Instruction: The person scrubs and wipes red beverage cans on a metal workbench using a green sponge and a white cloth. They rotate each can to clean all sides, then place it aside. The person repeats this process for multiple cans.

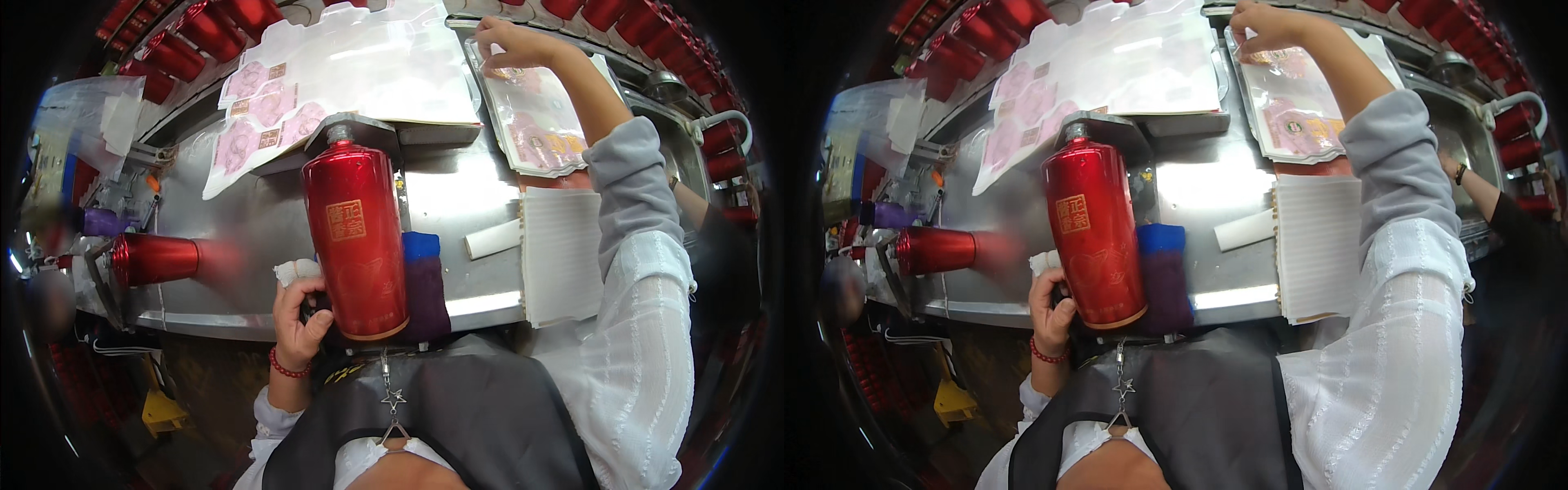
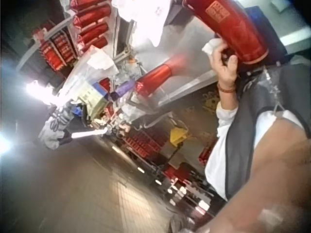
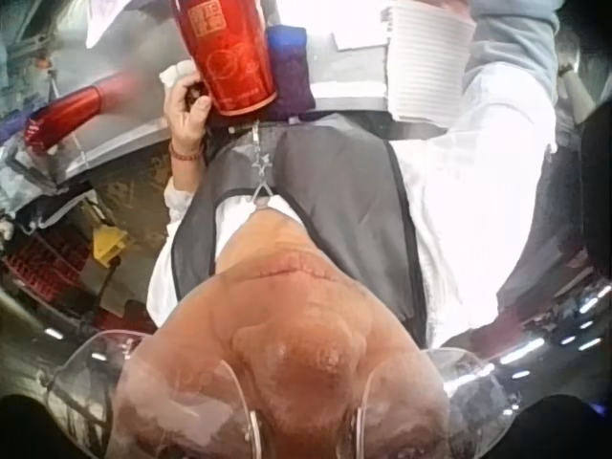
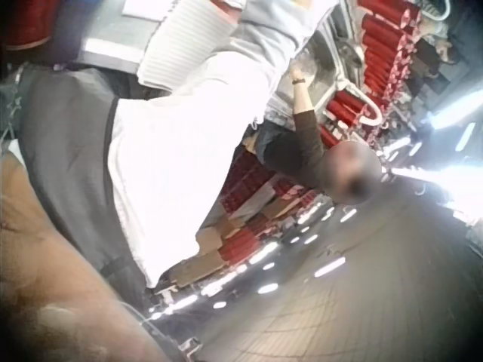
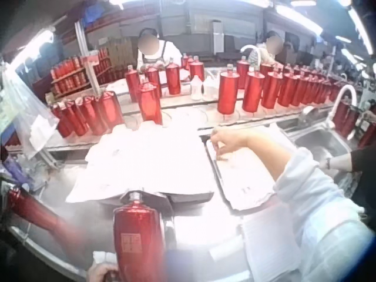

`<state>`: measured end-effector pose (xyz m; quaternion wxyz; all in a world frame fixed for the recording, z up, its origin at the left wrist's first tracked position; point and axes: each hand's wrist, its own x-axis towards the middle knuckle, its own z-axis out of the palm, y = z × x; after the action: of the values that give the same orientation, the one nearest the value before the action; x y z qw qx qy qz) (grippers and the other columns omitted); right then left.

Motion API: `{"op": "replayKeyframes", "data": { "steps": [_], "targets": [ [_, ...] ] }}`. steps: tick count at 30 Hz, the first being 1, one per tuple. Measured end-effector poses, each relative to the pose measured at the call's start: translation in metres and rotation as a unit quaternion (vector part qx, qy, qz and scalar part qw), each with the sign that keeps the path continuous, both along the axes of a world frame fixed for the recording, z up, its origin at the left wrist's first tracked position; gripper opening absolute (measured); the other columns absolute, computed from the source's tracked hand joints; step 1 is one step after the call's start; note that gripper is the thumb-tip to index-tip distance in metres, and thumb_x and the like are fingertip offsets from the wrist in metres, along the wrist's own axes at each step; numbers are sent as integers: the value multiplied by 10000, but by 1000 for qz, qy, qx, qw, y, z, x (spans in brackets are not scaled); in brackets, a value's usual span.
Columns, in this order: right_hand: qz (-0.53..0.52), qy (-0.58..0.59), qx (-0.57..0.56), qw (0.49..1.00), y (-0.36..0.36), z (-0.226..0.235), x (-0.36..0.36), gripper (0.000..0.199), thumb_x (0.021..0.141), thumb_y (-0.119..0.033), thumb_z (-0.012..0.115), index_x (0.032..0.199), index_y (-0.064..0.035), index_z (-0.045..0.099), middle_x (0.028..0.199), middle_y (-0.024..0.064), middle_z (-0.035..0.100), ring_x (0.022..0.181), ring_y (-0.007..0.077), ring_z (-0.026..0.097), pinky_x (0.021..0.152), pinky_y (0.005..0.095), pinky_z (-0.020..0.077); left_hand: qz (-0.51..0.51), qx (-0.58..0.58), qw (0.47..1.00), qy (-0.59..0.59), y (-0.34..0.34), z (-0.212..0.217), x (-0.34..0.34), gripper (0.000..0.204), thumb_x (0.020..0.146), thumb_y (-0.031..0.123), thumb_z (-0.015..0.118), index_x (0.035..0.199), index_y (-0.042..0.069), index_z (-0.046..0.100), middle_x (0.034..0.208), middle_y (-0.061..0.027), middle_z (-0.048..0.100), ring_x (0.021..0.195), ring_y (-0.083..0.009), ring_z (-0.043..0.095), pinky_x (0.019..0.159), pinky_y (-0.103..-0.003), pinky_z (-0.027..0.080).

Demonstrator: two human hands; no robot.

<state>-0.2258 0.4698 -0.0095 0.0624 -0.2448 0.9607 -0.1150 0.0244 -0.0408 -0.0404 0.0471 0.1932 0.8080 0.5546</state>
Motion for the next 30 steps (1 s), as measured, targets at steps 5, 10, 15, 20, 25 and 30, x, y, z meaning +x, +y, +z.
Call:
{"op": "replayKeyframes", "data": {
  "steps": [5, 10, 15, 20, 25, 30],
  "targets": [
    [42, 143, -10, 989, 0, 44, 51, 183, 900, -61, 703, 909, -15, 526, 1128, 139, 522, 1079, 326, 531, 945, 391, 448, -75, -139, 971, 181, 7, 24, -3, 859, 812, 538, 788, 1403, -33, 536, 1308, -215, 551, 1105, -361, 584, 921, -426, 491],
    [38, 228, -70, 970, -59, 117, 137, 186, 870, -21, 689, 896, -17, 505, 1153, 135, 566, 1063, 326, 571, 915, 363, 467, -33, -236, 947, 217, 21, 43, 0, 797, 738, 291, 829, 1404, -44, 547, 1341, -243, 543, 1154, -418, 579, 962, -456, 503],
    [60, 281, -73, 955, -124, 166, 207, 154, 867, -7, 670, 881, -38, 520, 1196, 122, 605, 970, 235, 605, 807, 345, 480, -36, -235, 910, 339, 23, 67, 9, 818, 714, 259, 835, 1416, -42, 541, 1332, -250, 549, 1138, -415, 590, 947, -463, 506],
    [57, 213, -79, 972, -159, 210, 256, 153, 845, 21, 628, 869, -60, 501, 1280, 179, 584, 1211, 308, 570, 1068, 487, 428, 2, -241, 939, 244, 18, 33, 5, 847, 764, 351, 835, 1454, -21, 512, 1147, -213, 636, 989, -386, 609, 862, -445, 519],
    [113, 184, -84, 973, -185, 225, 270, 160, 858, -112, 642, 866, -52, 494, 1265, 239, 566, 1221, 346, 561, 1087, 539, 413, -1, -261, 902, 344, 20, 44, 5, 861, 743, 390, 851, 1446, 5, 536, 1102, -203, 644, 946, -381, 610, 833, -459, 518],
    [98, 120, -200, 968, -221, 183, 237, 116, 891, -47, 637, 865, -30, 526, 1173, 159, 609, 1063, 226, 601, 892, 356, 510, 11, -238, 903, 359, 14, 37, 5, 873, 731, 429, 860, 1436, 17, 551, 1131, -207, 647, 965, -386, 614, 844, -463, 518]
  ]
}}
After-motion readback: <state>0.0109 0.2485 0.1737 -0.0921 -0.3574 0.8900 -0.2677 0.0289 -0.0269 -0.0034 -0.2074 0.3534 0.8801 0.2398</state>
